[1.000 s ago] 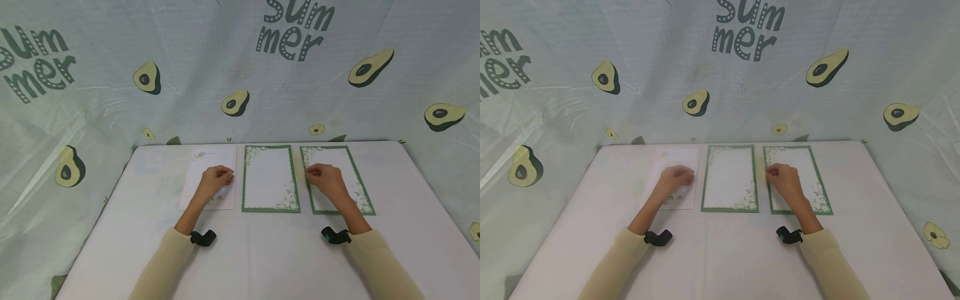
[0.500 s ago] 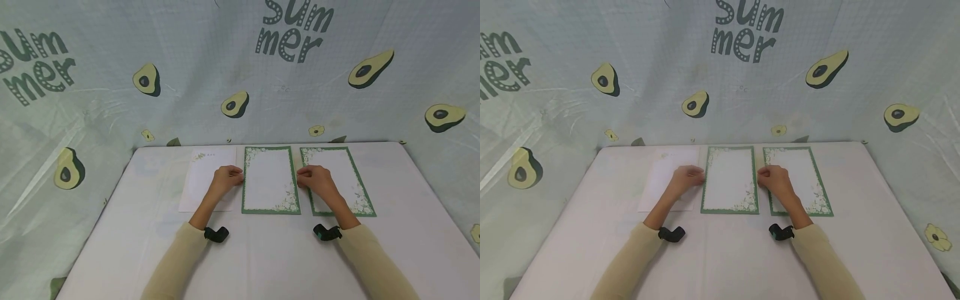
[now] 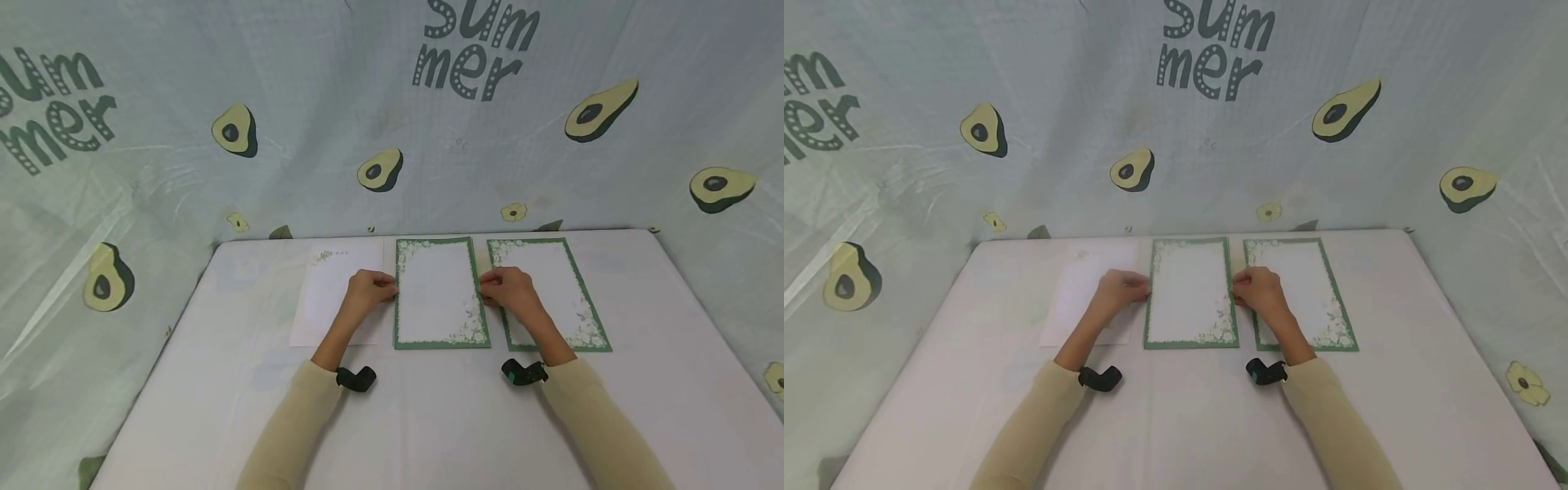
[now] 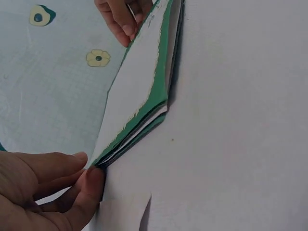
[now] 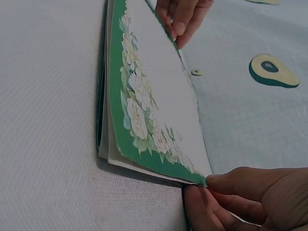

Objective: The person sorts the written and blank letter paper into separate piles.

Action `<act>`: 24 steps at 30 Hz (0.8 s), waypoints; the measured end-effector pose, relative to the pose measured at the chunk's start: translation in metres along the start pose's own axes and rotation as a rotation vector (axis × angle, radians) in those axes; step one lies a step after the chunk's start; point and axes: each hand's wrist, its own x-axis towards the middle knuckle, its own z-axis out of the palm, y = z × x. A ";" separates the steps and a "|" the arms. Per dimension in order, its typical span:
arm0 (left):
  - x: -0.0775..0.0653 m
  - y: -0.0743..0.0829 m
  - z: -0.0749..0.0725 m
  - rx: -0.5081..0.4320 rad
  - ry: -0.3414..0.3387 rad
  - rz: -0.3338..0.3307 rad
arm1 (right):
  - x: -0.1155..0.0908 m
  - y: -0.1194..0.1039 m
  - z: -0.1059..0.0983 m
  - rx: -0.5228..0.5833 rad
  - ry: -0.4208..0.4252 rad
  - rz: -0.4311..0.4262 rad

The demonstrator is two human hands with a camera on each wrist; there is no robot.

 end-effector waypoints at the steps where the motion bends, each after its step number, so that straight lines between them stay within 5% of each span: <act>1: 0.000 0.001 0.000 0.000 0.000 0.005 | 0.000 0.000 0.000 0.000 0.000 -0.002; 17: -0.008 0.012 0.003 0.063 0.058 0.089 | -0.009 -0.012 0.004 -0.188 0.074 -0.090; 24: -0.007 0.007 0.008 -0.042 0.116 0.132 | -0.011 -0.014 0.006 -0.203 0.123 -0.136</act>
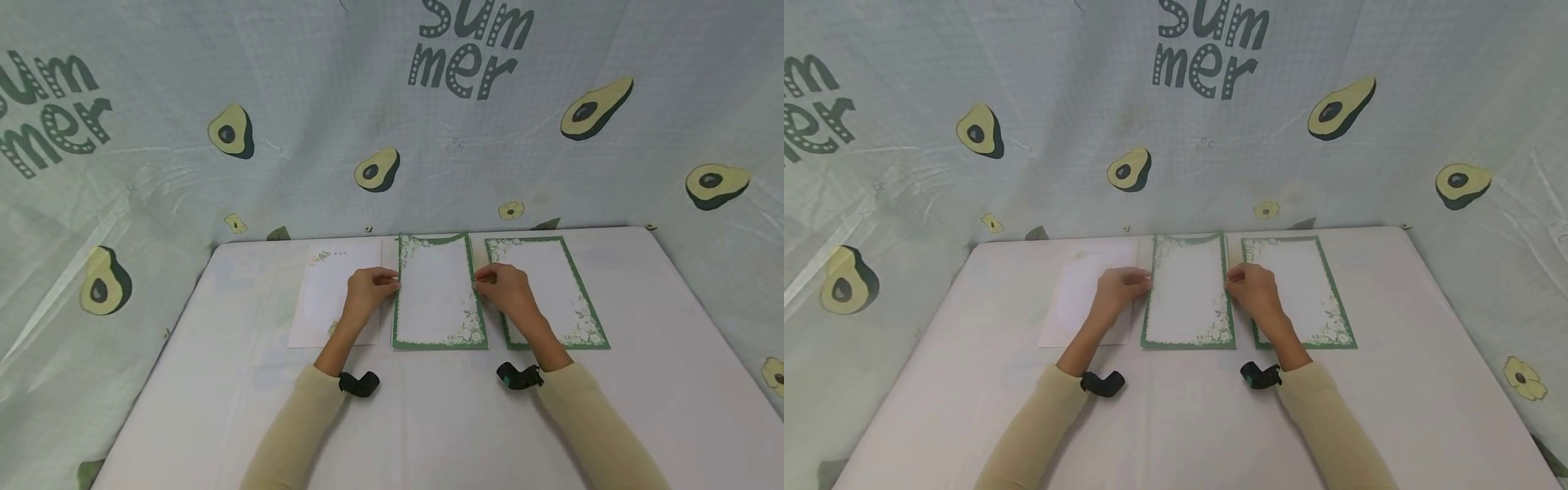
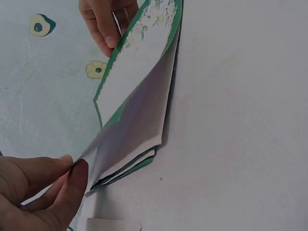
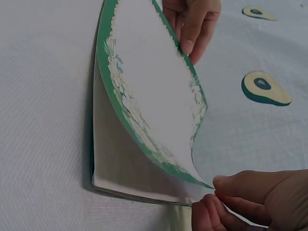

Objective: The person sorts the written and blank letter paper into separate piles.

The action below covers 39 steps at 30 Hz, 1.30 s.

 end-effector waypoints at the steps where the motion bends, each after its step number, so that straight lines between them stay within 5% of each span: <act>1: 0.000 -0.001 0.000 -0.026 0.008 -0.001 | 0.000 0.000 0.000 0.009 0.008 0.001; 11: -0.001 0.003 0.001 -0.226 0.058 -0.045 | 0.000 0.003 0.002 0.123 0.105 0.036; 22: -0.001 0.004 0.002 -0.424 0.011 -0.090 | -0.002 0.014 -0.009 0.282 0.147 0.041; 32: -0.001 0.008 0.009 -0.508 -0.036 -0.079 | -0.012 0.019 -0.019 0.593 0.117 0.086; 39: 0.000 0.015 0.014 -0.556 -0.060 -0.076 | -0.013 0.026 -0.027 0.693 0.145 0.109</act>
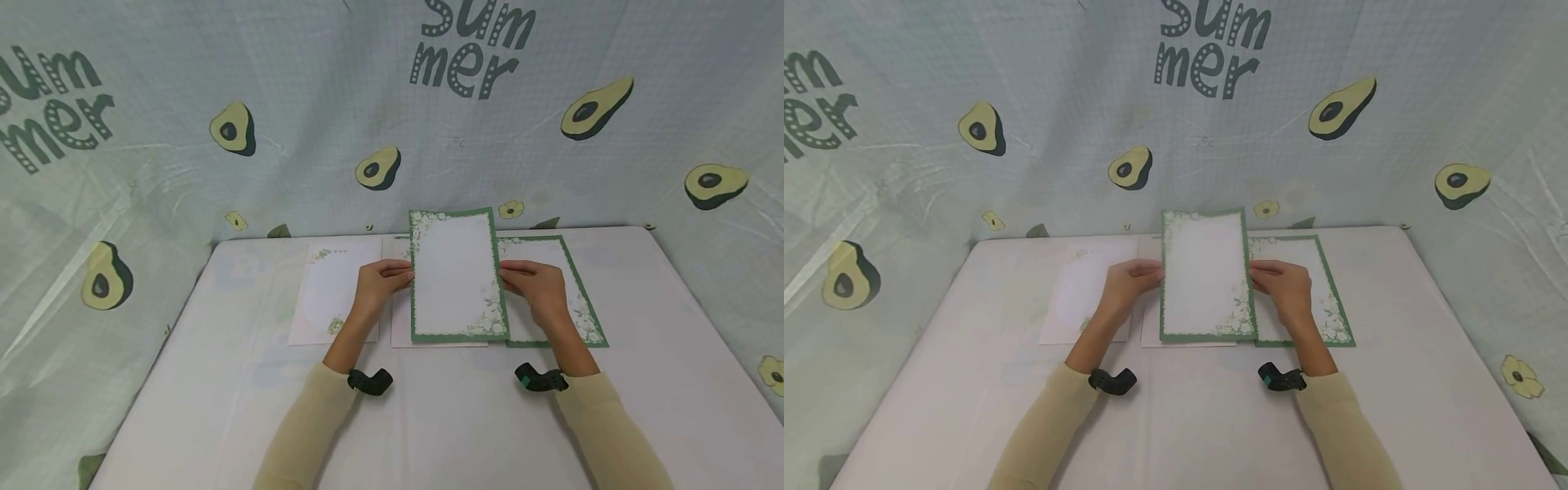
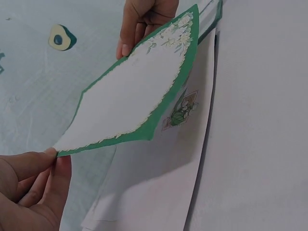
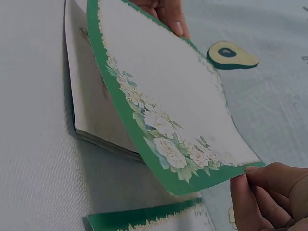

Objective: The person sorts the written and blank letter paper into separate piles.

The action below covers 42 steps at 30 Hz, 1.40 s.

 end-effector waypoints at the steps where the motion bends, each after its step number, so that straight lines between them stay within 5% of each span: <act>1: 0.000 0.000 0.001 -0.004 -0.003 0.002 | 0.000 0.000 -0.002 0.003 0.000 0.003; 42: 0.006 0.005 0.030 -0.073 -0.061 0.010 | -0.010 -0.014 -0.035 -0.063 0.048 -0.105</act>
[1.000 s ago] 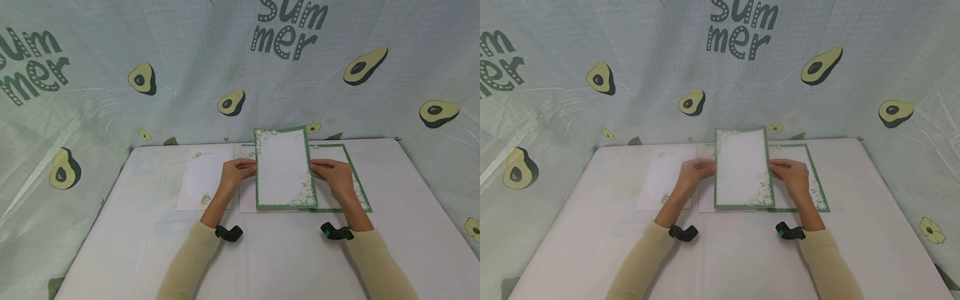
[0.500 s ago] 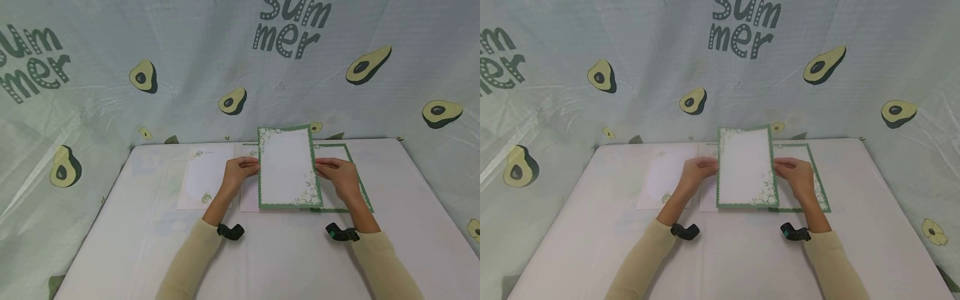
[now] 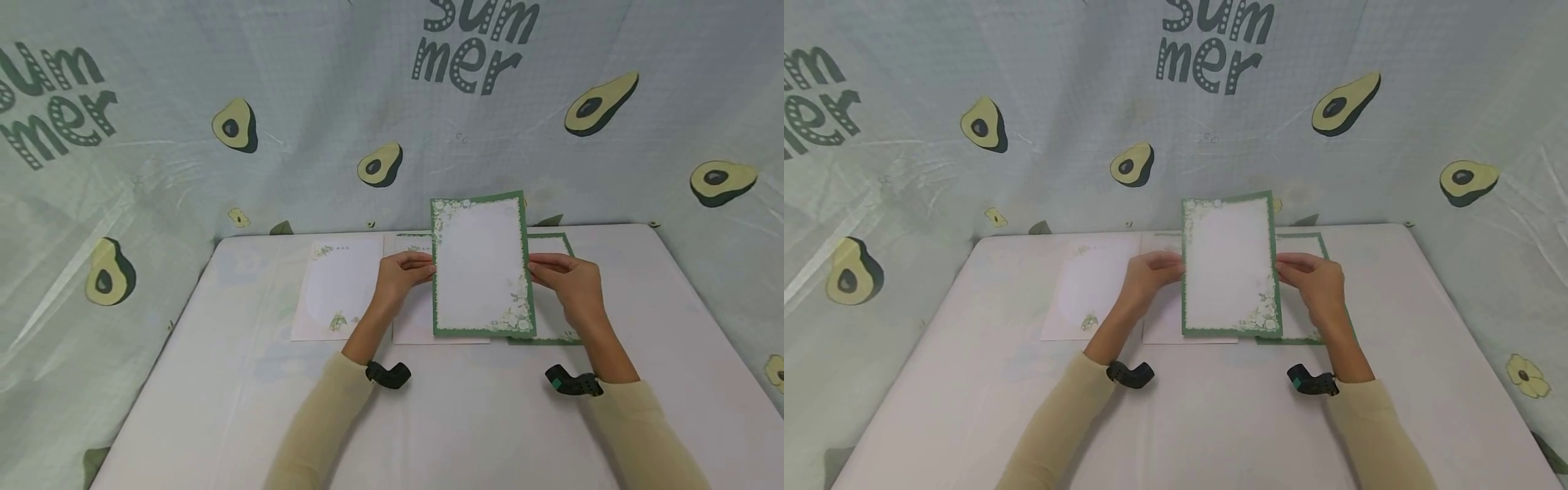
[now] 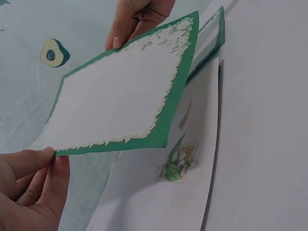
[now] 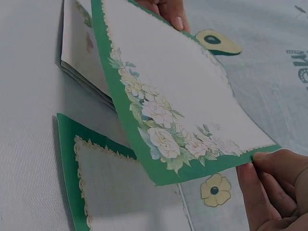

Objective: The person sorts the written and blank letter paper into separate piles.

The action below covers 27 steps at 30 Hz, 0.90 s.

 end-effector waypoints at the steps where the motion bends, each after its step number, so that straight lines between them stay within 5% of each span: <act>1: 0.001 -0.001 0.001 -0.005 0.003 0.000 | 0.000 0.000 -0.002 0.017 -0.001 0.000; 7: 0.004 -0.004 0.008 -0.030 -0.004 0.006 | -0.003 0.002 -0.011 0.089 0.008 0.002; 27: 0.009 -0.008 0.026 -0.075 -0.034 -0.022 | -0.006 0.000 -0.028 0.056 0.041 -0.021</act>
